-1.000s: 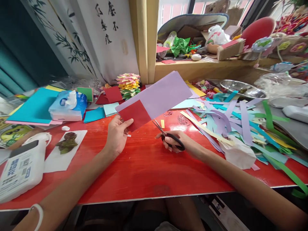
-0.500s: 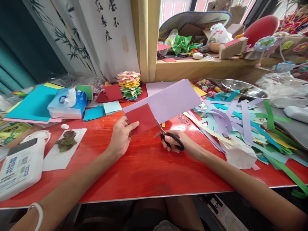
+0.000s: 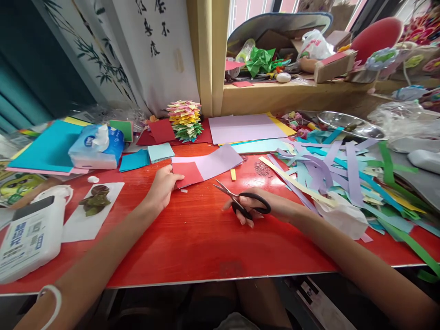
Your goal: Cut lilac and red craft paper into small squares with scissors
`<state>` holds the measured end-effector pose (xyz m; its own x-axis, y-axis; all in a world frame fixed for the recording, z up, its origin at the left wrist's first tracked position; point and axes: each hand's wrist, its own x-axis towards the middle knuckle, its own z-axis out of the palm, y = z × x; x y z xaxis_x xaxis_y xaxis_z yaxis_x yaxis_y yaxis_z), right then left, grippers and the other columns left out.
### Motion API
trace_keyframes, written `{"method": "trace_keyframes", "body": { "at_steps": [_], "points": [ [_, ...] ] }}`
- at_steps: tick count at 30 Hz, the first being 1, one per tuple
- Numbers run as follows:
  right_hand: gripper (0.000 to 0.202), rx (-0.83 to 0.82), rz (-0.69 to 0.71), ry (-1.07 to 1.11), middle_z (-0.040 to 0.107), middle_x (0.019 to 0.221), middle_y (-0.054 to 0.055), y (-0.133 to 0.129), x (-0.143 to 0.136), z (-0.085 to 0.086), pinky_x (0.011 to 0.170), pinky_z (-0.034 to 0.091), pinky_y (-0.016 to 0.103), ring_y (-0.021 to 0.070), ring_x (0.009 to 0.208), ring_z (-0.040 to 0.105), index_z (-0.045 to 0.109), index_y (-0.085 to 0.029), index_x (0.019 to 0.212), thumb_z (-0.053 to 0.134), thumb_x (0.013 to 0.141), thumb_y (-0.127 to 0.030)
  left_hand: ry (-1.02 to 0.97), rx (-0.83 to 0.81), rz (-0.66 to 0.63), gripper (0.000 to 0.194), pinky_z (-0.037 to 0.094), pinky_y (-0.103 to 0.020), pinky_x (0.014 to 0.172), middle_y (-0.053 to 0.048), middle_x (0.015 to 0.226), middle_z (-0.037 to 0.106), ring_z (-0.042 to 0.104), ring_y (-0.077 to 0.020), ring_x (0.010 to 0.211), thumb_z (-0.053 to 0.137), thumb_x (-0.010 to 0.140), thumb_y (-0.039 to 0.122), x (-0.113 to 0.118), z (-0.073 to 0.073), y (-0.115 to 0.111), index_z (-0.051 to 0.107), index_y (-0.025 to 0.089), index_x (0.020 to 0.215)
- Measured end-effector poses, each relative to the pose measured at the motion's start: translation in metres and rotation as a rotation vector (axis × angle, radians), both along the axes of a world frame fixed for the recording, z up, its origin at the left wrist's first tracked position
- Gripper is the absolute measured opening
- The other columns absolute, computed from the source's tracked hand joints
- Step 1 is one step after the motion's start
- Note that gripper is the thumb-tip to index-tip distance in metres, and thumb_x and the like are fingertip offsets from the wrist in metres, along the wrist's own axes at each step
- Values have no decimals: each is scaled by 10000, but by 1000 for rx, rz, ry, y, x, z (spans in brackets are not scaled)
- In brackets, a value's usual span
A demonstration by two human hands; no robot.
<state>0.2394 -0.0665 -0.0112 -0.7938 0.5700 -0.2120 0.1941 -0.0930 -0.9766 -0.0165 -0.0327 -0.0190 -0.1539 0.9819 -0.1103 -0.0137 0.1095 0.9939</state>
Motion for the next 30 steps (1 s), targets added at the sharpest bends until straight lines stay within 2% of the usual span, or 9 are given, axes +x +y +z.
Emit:
{"method": "trace_keyframes", "body": {
  "at_steps": [2,5,9,14,17,20,25,30],
  "points": [
    [485,13,21,11,606,710,39,0,1,1,409,248,214,87,525,544,614,-124,1030,416,848,-527,94,15,23,167,408,-206,449,2,632,618,553,-119,534,636,546,90,-7,-1,6,582,146,694],
    [472,16,26,11,607,716,41,-1,1,1,412,246,212,88,531,550,607,-127,1044,423,851,-517,173,173,27,98,411,-208,482,17,601,608,545,-111,533,632,570,112,-11,3,9,592,150,651],
    [483,10,-86,28,604,716,43,-3,-2,-1,405,250,206,93,539,551,593,-131,1058,452,828,-532,-10,298,-18,155,486,-255,592,-12,709,657,609,-152,655,653,593,134,-7,16,4,633,150,746],
    [446,59,-211,23,593,700,35,-7,-7,-2,395,268,198,81,519,514,598,-135,984,503,797,-528,-163,384,13,166,509,-241,653,0,755,679,633,-143,722,671,613,101,2,23,-4,643,184,755],
    [428,80,-237,-13,597,716,35,-8,-9,-1,403,294,195,91,546,523,586,-155,995,525,784,-523,-207,425,-4,175,511,-214,667,4,842,691,636,-136,794,668,640,95,9,22,-10,647,197,780],
    [424,90,-251,-33,591,732,36,-10,-10,0,411,319,193,100,578,531,580,-168,1007,548,770,-519,-227,434,-17,161,514,-217,656,14,843,695,641,-135,789,679,654,117,18,19,-16,641,204,785],
    [407,75,-304,2,570,734,28,-13,-14,-1,407,328,185,103,599,527,576,-178,984,562,759,-518,-210,398,-39,159,508,-252,681,-8,869,700,641,-176,851,674,681,165,30,12,-26,645,213,829],
    [407,56,-365,53,543,703,13,-15,-16,-4,397,336,177,97,585,507,568,-179,975,573,748,-518,-216,410,-31,197,503,-245,674,-6,880,695,635,-165,860,660,699,160,36,11,-34,635,216,886]
  ]
}}
